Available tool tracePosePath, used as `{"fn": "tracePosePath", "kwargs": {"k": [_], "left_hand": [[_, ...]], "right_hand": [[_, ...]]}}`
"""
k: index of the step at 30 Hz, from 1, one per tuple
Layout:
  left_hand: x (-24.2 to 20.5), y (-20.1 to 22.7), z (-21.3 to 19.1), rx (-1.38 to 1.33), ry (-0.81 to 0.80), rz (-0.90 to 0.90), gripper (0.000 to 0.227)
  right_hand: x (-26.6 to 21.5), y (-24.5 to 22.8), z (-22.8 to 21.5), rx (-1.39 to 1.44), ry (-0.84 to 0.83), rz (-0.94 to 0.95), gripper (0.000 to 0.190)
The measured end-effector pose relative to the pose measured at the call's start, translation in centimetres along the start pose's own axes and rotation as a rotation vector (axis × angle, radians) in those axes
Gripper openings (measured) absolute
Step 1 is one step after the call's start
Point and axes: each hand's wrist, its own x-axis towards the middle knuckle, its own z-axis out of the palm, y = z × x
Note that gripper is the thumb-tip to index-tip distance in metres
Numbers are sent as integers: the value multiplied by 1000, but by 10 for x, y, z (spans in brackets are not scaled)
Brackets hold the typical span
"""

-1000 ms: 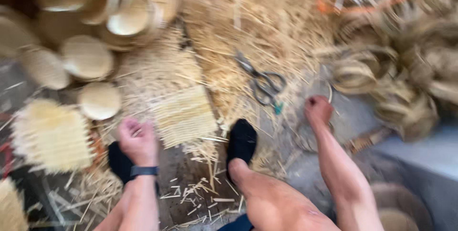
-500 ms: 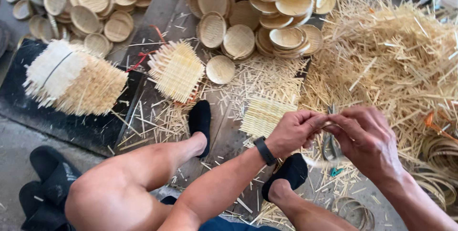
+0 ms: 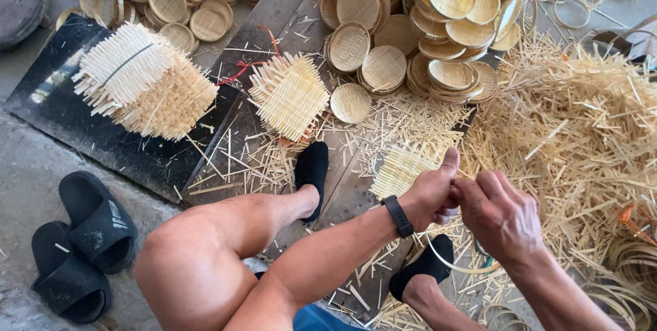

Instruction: The person weaves bamboo strips into trays, using shears to trim excess material and securing the woven pieces into circular bamboo frames by hand.

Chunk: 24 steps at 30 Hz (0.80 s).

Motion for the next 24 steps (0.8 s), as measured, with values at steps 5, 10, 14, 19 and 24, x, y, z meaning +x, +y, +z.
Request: {"fn": "tracePosePath", "kwargs": {"k": [5,10,14,19,24], "left_hand": [[10,-7,-11,-22,76,52,70],[28,5,-37,-23,-64,234,47],[38,24,-64,-490,-108,471,28],[21,46,-77,-134,-130,200,26],[30,38,-66,90,-22,134,28]], "right_hand": [[-5,-10,27,82,117,117,12],[4,10,37,598,116,537,28],[-9,30,52,1823,360,940,39],[-31,45,86,2071,281,871,34],[-29,41,99,2057,138,1027,33]]}}
